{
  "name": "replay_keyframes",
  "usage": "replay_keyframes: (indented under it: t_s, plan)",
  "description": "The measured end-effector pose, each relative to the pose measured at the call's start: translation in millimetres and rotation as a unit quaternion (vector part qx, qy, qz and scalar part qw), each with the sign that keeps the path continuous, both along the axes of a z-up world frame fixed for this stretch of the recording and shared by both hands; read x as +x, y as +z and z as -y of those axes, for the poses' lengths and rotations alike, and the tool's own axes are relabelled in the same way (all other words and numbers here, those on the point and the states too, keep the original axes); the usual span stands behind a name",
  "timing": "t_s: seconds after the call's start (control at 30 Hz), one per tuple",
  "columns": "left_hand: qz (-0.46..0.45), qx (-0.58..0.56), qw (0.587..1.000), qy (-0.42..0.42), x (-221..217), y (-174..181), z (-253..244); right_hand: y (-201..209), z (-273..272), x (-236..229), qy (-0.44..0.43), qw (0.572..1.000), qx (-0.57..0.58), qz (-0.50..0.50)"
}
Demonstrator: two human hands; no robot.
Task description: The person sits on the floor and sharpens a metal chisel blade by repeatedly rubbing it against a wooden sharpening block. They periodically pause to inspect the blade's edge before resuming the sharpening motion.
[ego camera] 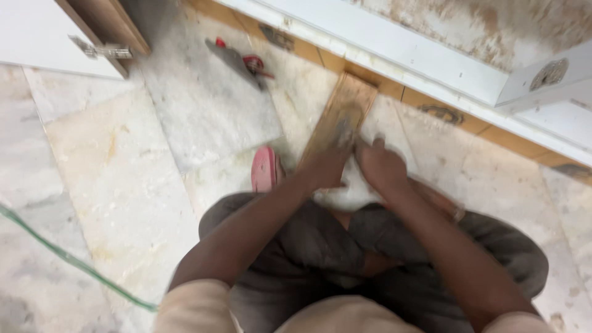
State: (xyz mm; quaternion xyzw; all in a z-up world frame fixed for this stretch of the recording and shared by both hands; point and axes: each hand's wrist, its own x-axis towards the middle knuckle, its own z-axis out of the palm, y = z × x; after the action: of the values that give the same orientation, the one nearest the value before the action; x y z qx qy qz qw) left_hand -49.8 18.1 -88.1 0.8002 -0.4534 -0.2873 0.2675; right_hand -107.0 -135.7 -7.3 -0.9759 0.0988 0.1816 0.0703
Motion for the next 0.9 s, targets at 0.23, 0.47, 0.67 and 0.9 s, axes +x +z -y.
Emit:
replay_keyframes:
  t_s: [0.23, 0.47, 0.67, 0.9]
  plan:
    - [0.036, 0.086, 0.995, 0.024, 2, 24, 5, -3, -1, 0, -0.014, 0.999, 0.013, 0.051]
    - [0.057, 0.117, 0.991, -0.012, -9, 55, -10, -1, -8, -15, 0.016, 0.999, 0.016, 0.040]
    - [0.052, 0.088, 0.994, 0.031, 16, 50, 1, -8, 6, 12, -0.010, 0.995, 0.028, 0.098]
    - [0.073, 0.147, 0.985, -0.046, -2, 62, -12, -1, -7, -14, 0.072, 0.996, 0.010, 0.046]
